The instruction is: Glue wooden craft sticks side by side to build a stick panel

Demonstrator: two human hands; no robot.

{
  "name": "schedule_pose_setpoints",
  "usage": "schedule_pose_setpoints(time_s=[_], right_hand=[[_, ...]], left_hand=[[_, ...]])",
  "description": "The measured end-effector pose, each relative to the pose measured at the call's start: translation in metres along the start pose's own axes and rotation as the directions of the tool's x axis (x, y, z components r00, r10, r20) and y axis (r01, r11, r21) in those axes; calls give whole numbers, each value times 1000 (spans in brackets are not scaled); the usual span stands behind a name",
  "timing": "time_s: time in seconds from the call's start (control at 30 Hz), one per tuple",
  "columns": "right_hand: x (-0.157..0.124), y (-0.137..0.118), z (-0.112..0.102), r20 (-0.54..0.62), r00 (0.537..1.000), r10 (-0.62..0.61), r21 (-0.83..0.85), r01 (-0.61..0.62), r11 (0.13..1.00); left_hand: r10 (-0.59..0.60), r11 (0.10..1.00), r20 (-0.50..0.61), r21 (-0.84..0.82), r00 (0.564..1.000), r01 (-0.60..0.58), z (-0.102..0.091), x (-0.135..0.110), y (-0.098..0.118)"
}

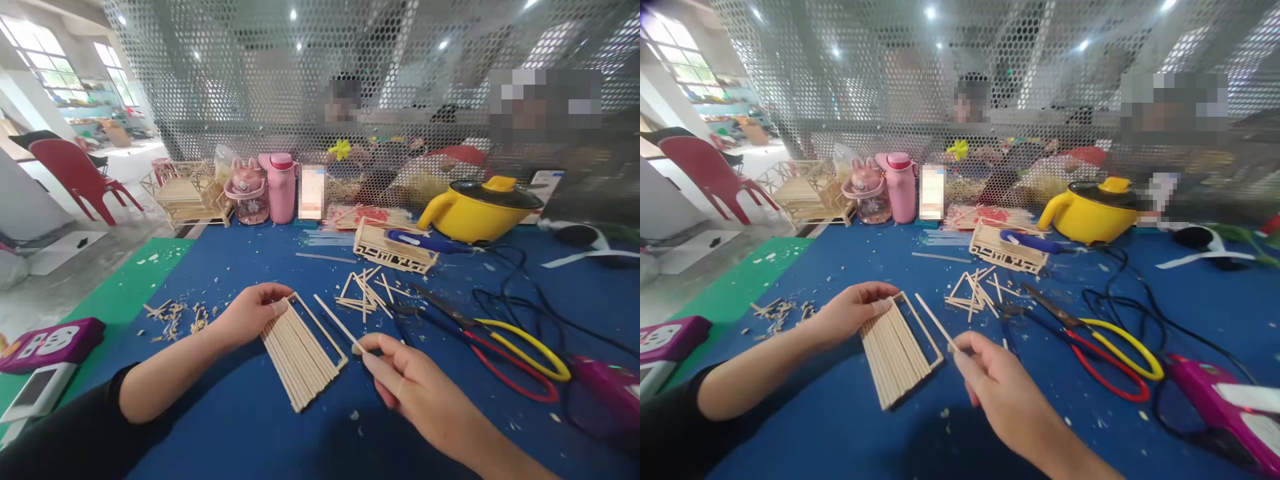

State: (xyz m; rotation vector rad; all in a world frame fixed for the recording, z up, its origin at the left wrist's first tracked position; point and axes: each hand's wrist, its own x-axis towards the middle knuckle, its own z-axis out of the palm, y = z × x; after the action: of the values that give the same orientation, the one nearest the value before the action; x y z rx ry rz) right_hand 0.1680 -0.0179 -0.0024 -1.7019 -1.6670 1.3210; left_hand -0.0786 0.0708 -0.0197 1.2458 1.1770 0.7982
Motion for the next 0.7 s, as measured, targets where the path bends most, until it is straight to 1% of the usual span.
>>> schedule_pose_setpoints(time_s=[0.07, 0.1, 0.13, 0.2, 0.27, 0.33, 0.4, 0.57, 0.63, 0.7], right_hand=[[-4, 2, -9, -61, 995, -77, -60, 73, 996], [-4, 1, -14, -99, 988, -117, -119, 105, 987], [-3, 0, -20, -139, 977, -160, -196, 132, 972], [2, -5, -31, -193, 944, -268, -370, 183, 911], [11, -9, -40, -185, 902, -390, -497, 256, 829], [21, -9, -43, -124, 865, -487, -560, 345, 754], [27, -6, -41, -75, 843, -533, -572, 402, 716], [29, 8, -28, -76, 830, -553, -518, 441, 733], [28, 13, -25, -75, 812, -578, -497, 472, 728], [27, 16, -24, -90, 804, -588, -480, 482, 733]], left_hand=[[-72, 992, -22, -109, 997, 69, 1, -7, 1], [-104, 983, -25, -158, 994, 99, 2, -10, 1], [-133, 972, -24, -200, 991, 126, 3, -14, 1], [-176, 949, 0, -265, 984, 170, 7, -21, 0], [-199, 929, 39, -311, 979, 202, 11, -28, -2], [-213, 913, 63, -342, 975, 221, 13, -35, -5], [-223, 898, 57, -376, 973, 227, 15, -40, -8], [-266, 823, 28, -514, 964, 242, 16, -44, -13], [-302, 778, 19, -572, 953, 258, 16, -43, -13], [-346, 724, 13, -632, 938, 276, 16, -42, -12]])
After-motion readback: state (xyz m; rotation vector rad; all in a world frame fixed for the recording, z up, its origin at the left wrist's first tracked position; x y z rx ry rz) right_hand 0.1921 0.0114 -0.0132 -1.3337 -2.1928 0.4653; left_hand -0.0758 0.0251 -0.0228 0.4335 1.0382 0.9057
